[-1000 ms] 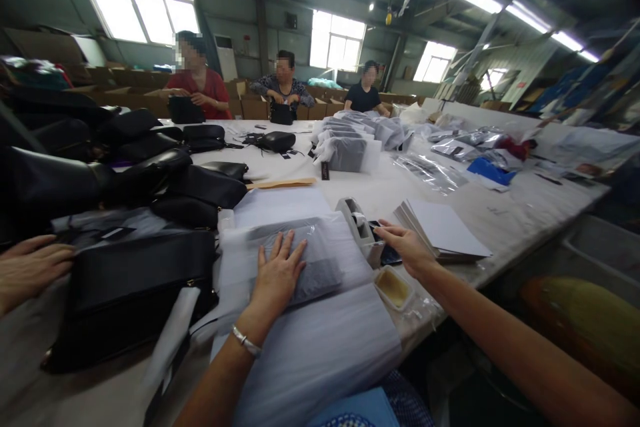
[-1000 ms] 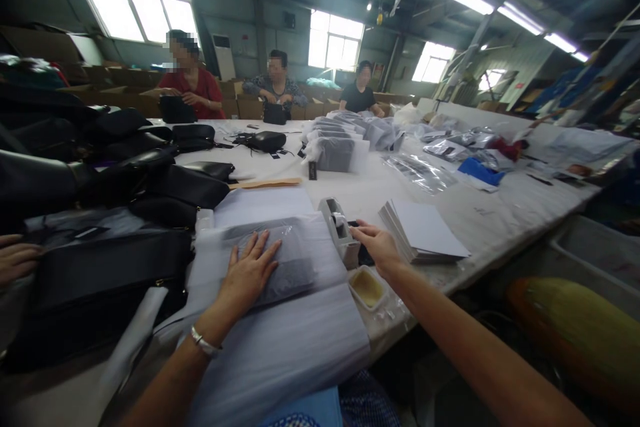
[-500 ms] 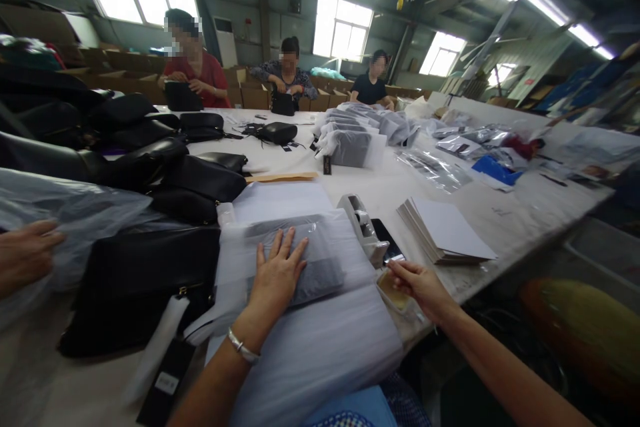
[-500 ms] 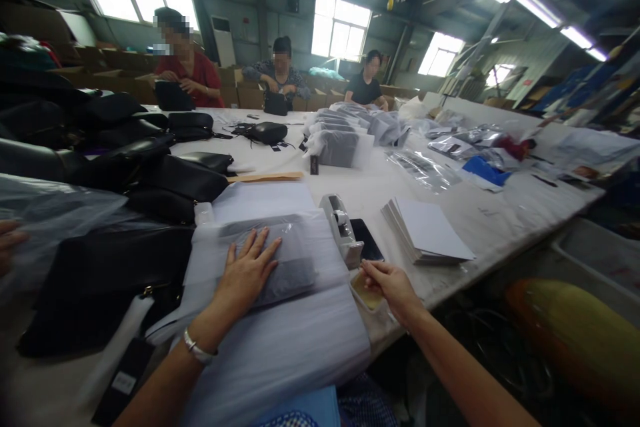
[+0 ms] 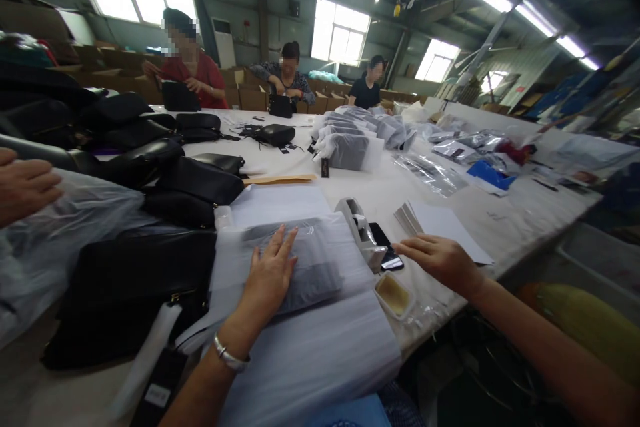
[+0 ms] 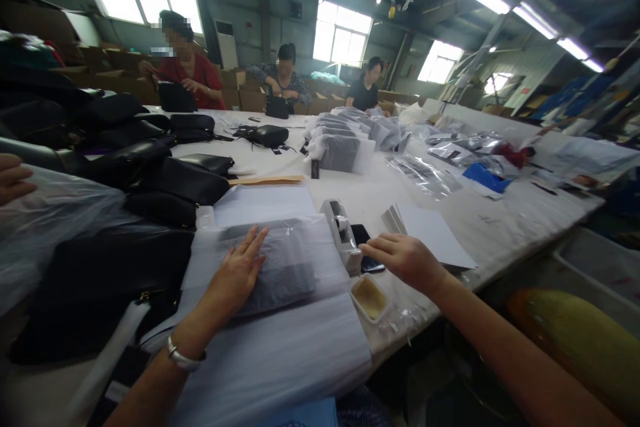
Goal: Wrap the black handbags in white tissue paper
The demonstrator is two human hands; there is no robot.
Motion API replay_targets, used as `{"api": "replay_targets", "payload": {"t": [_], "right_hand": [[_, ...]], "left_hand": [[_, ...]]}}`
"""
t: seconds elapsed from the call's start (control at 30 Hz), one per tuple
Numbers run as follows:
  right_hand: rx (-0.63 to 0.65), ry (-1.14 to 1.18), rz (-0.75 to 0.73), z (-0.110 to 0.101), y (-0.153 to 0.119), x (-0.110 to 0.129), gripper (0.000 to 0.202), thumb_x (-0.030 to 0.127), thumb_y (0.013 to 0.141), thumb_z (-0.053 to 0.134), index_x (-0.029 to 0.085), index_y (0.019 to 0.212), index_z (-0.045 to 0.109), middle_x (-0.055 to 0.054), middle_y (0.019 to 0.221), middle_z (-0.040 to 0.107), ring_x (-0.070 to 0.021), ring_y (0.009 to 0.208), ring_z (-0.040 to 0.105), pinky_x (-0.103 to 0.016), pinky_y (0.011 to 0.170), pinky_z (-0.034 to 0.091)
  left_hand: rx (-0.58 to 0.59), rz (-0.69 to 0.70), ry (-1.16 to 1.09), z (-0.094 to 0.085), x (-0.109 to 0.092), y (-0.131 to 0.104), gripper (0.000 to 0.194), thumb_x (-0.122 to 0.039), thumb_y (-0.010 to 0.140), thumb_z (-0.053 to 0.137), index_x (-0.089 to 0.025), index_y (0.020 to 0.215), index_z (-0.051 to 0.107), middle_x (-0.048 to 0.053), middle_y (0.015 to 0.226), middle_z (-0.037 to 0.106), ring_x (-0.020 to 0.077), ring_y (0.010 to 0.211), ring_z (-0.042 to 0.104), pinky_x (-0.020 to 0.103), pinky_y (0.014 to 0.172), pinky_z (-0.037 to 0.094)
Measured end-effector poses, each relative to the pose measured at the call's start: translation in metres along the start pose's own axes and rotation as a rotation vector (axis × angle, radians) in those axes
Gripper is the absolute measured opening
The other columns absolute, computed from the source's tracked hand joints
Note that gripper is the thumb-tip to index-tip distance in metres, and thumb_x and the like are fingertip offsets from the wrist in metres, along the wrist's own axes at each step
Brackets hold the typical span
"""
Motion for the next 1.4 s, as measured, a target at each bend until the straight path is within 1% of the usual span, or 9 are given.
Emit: {"api": "replay_targets", "payload": {"t": [0.17, 0.47, 0.73, 0.83, 0.97, 1.07, 1.2, 1.3, 1.4], "right_hand": [[0.102, 0.124, -0.288, 0.001, 0.071, 0.07, 0.026, 0.038, 0.095, 0.053, 0.031, 0.105, 0.075, -0.004, 0.097, 0.075, -0.0184, 0.086, 0.066, -0.03, 0.079, 0.049], [0.289, 0.27, -0.673, 0.066, 0.193, 0.173, 0.032, 0.05, 0.089, 0.059, 0.021, 0.084, 0.074, -0.002, 0.075, 0.07, -0.0113, 0.063, 0.06, -0.023, 0.061, 0.039], [0.453, -0.343, -0.64, 0.118, 0.244, 0.199, 0.03, 0.051, 0.081, 0.065, 0.022, 0.084, 0.075, -0.008, 0.076, 0.074, -0.023, 0.073, 0.068, -0.027, 0.059, 0.036], [0.436, -0.392, -0.55, 0.119, 0.252, 0.197, 0.047, 0.061, 0.076, 0.068, 0.019, 0.096, 0.073, -0.013, 0.082, 0.074, -0.0277, 0.08, 0.069, -0.029, 0.064, 0.041], [0.51, -0.232, -0.343, 0.127, 0.269, 0.163, 0.081, 0.079, 0.06, 0.068, 0.017, 0.112, 0.067, -0.015, 0.092, 0.073, -0.0293, 0.083, 0.068, -0.031, 0.066, 0.046], [0.546, 0.026, -0.145, 0.13, 0.275, 0.12, 0.056, 0.07, 0.071, 0.067, 0.022, 0.1, 0.071, -0.006, 0.086, 0.074, -0.0204, 0.073, 0.068, -0.028, 0.065, 0.048], [0.227, 0.074, 0.048, 0.101, 0.252, 0.071, 0.031, 0.043, 0.09, 0.058, 0.02, 0.105, 0.07, -0.01, 0.103, 0.073, -0.0227, 0.087, 0.069, -0.035, 0.08, 0.051], [-0.01, 0.155, -0.005, 0.078, 0.192, 0.077, 0.034, 0.04, 0.096, 0.048, 0.021, 0.119, 0.065, -0.01, 0.12, 0.068, -0.0227, 0.105, 0.066, -0.039, 0.096, 0.049], [-0.094, 0.207, -0.253, 0.078, 0.118, 0.115, 0.047, 0.043, 0.093, 0.055, 0.025, 0.136, 0.055, -0.01, 0.14, 0.056, -0.0251, 0.129, 0.052, -0.044, 0.109, 0.042]], "left_hand": [[-0.086, -0.088, -0.147, -0.017, 0.033, -0.004, 0.055, -0.01, 0.095, 0.039, -0.024, 0.149, 0.038, 0.008, 0.161, 0.028, 0.0237, 0.135, 0.048, 0.036, 0.103, 0.05], [-0.218, -0.074, -0.309, -0.032, 0.077, 0.003, 0.061, -0.009, 0.086, 0.061, -0.021, 0.143, 0.046, 0.011, 0.153, 0.041, 0.0236, 0.141, 0.039, 0.04, 0.117, 0.034], [-0.282, -0.135, -0.381, -0.028, 0.102, 0.002, 0.072, -0.009, 0.08, 0.069, -0.023, 0.146, 0.042, 0.011, 0.144, 0.053, 0.0252, 0.134, 0.047, 0.044, 0.113, 0.039], [-0.284, -0.136, -0.384, -0.027, 0.102, -0.001, 0.071, -0.011, 0.081, 0.069, -0.023, 0.146, 0.042, 0.01, 0.141, 0.056, 0.0251, 0.13, 0.05, 0.044, 0.11, 0.042], [-0.275, -0.134, -0.37, -0.027, 0.102, -0.002, 0.069, -0.011, 0.082, 0.067, -0.019, 0.146, 0.042, 0.011, 0.143, 0.054, 0.0255, 0.13, 0.049, 0.044, 0.111, 0.041], [-0.264, -0.128, -0.361, -0.028, 0.102, -0.004, 0.065, -0.011, 0.083, 0.065, -0.019, 0.145, 0.043, 0.011, 0.144, 0.054, 0.025, 0.132, 0.048, 0.044, 0.112, 0.041], [-0.372, -0.148, -0.254, -0.045, 0.092, -0.008, 0.051, -0.012, 0.09, 0.053, -0.022, 0.14, 0.049, 0.009, 0.146, 0.051, 0.0223, 0.134, 0.049, 0.041, 0.112, 0.041], [-0.382, -0.046, -0.118, -0.053, 0.058, 0.0, 0.042, -0.021, 0.098, 0.044, -0.024, 0.14, 0.049, 0.007, 0.147, 0.051, 0.0206, 0.137, 0.046, 0.043, 0.115, 0.037], [-0.214, 0.103, 0.022, -0.035, 0.021, 0.018, 0.051, -0.043, 0.1, 0.041, -0.025, 0.147, 0.039, 0.008, 0.156, 0.038, 0.0264, 0.147, 0.027, 0.055, 0.119, 0.025]]}}
Point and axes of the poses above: each hand's wrist, its own y-axis towards the middle knuckle, its own z-axis out of the palm, x = y × z, the point moved 8 cm from there along y, towards the middle knuckle
